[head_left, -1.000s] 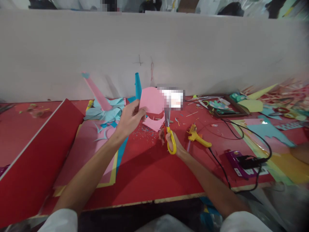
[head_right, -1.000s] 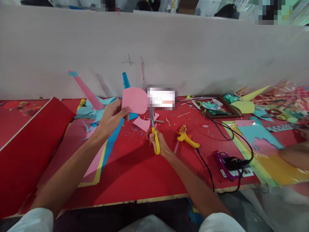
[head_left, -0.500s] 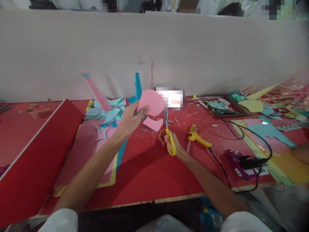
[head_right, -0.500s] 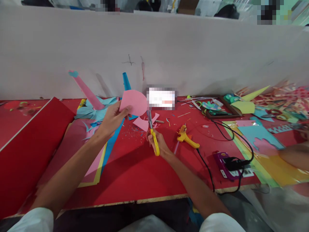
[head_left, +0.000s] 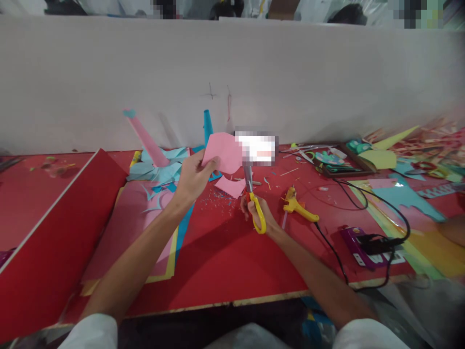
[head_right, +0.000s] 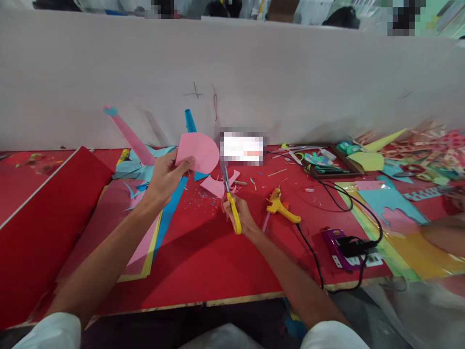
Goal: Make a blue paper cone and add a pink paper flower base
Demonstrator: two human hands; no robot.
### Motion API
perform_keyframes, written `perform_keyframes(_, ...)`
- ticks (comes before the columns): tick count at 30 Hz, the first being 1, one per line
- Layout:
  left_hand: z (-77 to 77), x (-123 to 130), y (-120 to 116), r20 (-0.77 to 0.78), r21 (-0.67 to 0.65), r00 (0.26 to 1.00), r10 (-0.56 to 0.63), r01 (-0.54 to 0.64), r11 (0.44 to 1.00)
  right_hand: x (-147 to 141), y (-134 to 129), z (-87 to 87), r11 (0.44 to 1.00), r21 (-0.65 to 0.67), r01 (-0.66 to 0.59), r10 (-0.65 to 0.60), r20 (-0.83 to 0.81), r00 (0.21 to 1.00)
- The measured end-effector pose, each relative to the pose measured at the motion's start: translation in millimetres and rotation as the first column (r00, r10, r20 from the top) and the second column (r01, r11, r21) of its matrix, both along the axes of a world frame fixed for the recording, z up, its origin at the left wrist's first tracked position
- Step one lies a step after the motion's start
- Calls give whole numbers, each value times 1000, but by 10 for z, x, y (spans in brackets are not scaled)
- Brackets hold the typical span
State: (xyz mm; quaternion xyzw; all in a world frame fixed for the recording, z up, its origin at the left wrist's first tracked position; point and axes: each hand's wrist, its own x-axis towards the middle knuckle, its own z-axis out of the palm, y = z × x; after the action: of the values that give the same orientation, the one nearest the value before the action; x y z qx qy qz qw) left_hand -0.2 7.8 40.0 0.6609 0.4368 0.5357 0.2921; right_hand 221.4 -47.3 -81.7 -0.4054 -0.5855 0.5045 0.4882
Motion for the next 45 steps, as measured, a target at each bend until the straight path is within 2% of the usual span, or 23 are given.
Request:
perform_keyframes(7, -52, 5, -1, -34, -6, 999, -2, 2, 1000, -6, -10, 39, 1000, 2, 9, -9, 23, 1000)
perform_keyframes(13, -35, 9, -25, -73, -9, 997, 9, -9, 1000, -15, -15, 74, 1000, -2, 25, -25, 7, 1000)
perform_keyframes(21, -42, -4, -3, -48, -23, 999, -4, 3, 1000, -17, -23, 130, 998, -18, 54, -54, 11, 998)
perform_keyframes(27, -17, 20, -25, -52, -24, 999, 11, -12, 1000, -17, -22, 130, 998, -12, 59, -59, 34, 998)
perform_keyframes(35, -21, -12, 15, -50, -27, 999, -1, 0, 1000, 15, -16, 90, 993, -67, 100, -93, 93, 991)
perform_keyframes(41, 30, -18, 34, 63, -8, 996, -69, 69, 998, -8, -32, 168, 993, -88, 82, -79, 35, 996)
perform_keyframes(45, -3, -6, 51, 190, -70, 976, -108, 123, 990, -41, -25, 164, 989, -129, 77, -77, 8, 997)
